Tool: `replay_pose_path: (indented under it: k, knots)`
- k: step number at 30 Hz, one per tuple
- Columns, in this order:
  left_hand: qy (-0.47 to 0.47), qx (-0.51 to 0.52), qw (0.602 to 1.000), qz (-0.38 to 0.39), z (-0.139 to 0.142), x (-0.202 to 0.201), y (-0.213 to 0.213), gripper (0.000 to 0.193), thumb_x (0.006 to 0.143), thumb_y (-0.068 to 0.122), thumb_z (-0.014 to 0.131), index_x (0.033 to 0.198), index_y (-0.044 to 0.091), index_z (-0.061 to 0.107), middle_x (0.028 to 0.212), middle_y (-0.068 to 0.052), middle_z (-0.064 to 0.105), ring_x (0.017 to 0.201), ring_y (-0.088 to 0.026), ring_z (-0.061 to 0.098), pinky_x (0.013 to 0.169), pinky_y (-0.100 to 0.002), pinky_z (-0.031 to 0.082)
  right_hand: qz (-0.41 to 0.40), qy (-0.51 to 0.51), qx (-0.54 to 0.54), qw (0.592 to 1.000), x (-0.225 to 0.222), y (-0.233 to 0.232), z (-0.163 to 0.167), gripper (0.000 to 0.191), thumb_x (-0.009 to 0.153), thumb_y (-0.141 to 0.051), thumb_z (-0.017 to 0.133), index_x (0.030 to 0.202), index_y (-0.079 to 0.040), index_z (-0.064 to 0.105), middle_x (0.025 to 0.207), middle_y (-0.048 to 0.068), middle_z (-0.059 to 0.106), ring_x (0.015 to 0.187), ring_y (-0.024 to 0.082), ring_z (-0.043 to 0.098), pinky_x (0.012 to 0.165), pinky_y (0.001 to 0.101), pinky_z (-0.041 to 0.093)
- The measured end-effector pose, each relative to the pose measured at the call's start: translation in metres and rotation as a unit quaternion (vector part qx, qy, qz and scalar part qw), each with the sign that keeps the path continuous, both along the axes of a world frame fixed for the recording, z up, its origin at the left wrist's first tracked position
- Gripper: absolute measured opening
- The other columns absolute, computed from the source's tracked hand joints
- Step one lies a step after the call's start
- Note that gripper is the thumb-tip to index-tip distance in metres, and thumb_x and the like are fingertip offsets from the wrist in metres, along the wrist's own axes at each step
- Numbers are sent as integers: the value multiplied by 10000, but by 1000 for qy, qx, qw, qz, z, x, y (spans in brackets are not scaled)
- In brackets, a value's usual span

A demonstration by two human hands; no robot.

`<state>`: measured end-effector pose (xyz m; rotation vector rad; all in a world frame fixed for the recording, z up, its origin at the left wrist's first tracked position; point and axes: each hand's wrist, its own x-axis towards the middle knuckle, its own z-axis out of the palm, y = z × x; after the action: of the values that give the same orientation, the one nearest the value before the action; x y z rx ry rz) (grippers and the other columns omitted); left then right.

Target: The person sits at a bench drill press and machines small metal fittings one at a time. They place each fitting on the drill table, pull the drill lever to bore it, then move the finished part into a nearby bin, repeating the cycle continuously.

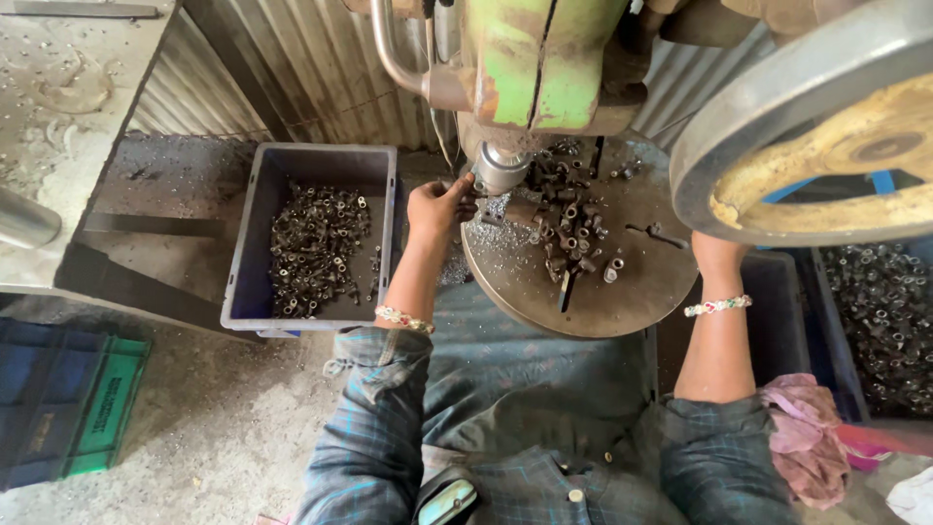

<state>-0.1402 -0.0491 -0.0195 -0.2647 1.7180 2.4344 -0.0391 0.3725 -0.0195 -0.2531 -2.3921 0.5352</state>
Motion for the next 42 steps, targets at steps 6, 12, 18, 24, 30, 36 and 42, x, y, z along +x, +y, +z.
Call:
replay_pose_path:
  k: [6, 12, 18, 24, 30, 36, 42]
  knots:
    - [-48, 84, 994, -54, -1, 4, -5, 276, 849, 206, 826, 876, -30, 684, 757, -104, 727, 593, -168, 664, 557, -293, 552, 81, 75, -121, 987, -18, -14, 19, 188, 1097, -51, 616, 1274, 12, 618, 1164, 149, 642, 1038, 275, 606, 884, 408, 461]
    - [-53, 42, 996, -60, 5, 4, -3, 293, 865, 243, 830, 838, 10, 656, 715, -54, 659, 569, -137, 609, 525, -293, 522, 140, 165, -203, 955, -97, -37, 74, 49, 1120, 58, 596, 1151, 27, 618, 931, 85, 636, 741, 164, 648, 662, 319, 497]
    - [-69, 12, 995, -68, 11, -15, 2, 233, 854, 243, 793, 826, 44, 675, 686, -36, 637, 552, -131, 590, 504, -303, 515, 202, 215, -394, 870, -184, -26, 120, 221, 937, 171, 582, 1096, 22, 616, 923, 71, 697, 679, 138, 618, 599, 320, 518]
    - [-72, 63, 994, -50, 2, -6, 2, 246, 878, 233, 818, 828, 63, 647, 727, -28, 651, 620, -131, 597, 531, -292, 468, 166, 109, -195, 960, -105, -23, 63, 191, 1101, 66, 586, 1279, 23, 639, 974, 114, 664, 765, 177, 652, 674, 321, 529]
    - [-57, 261, 926, 269, -9, 26, -47, 316, 981, 377, 566, 1015, 73, 648, 818, -5, 671, 656, -131, 629, 559, -316, 474, 138, -27, -86, 986, 19, -5, 45, 369, 1077, -144, 720, 1383, 26, 604, 1306, 180, 661, 1167, 298, 621, 994, 418, 482]
    - [173, -50, 966, 185, 2, 120, 22, 133, 999, 176, 579, 1005, 72, 660, 857, -2, 586, 699, -123, 508, 609, -311, 429, 155, 65, -89, 982, 6, -7, 33, 573, 1063, -161, 828, 1478, 68, 506, 1499, 235, 577, 1395, 330, 533, 1182, 442, 394]
    - [396, -581, 710, -34, -4, 149, 114, 296, 831, 184, 639, 1115, 105, 665, 1143, -152, 679, 992, -354, 681, 811, -447, 573, -2, 36, -71, 997, -20, -10, 17, 183, 979, -85, 831, 1112, -36, 716, 1002, 78, 710, 794, 166, 593, 756, 315, 502]
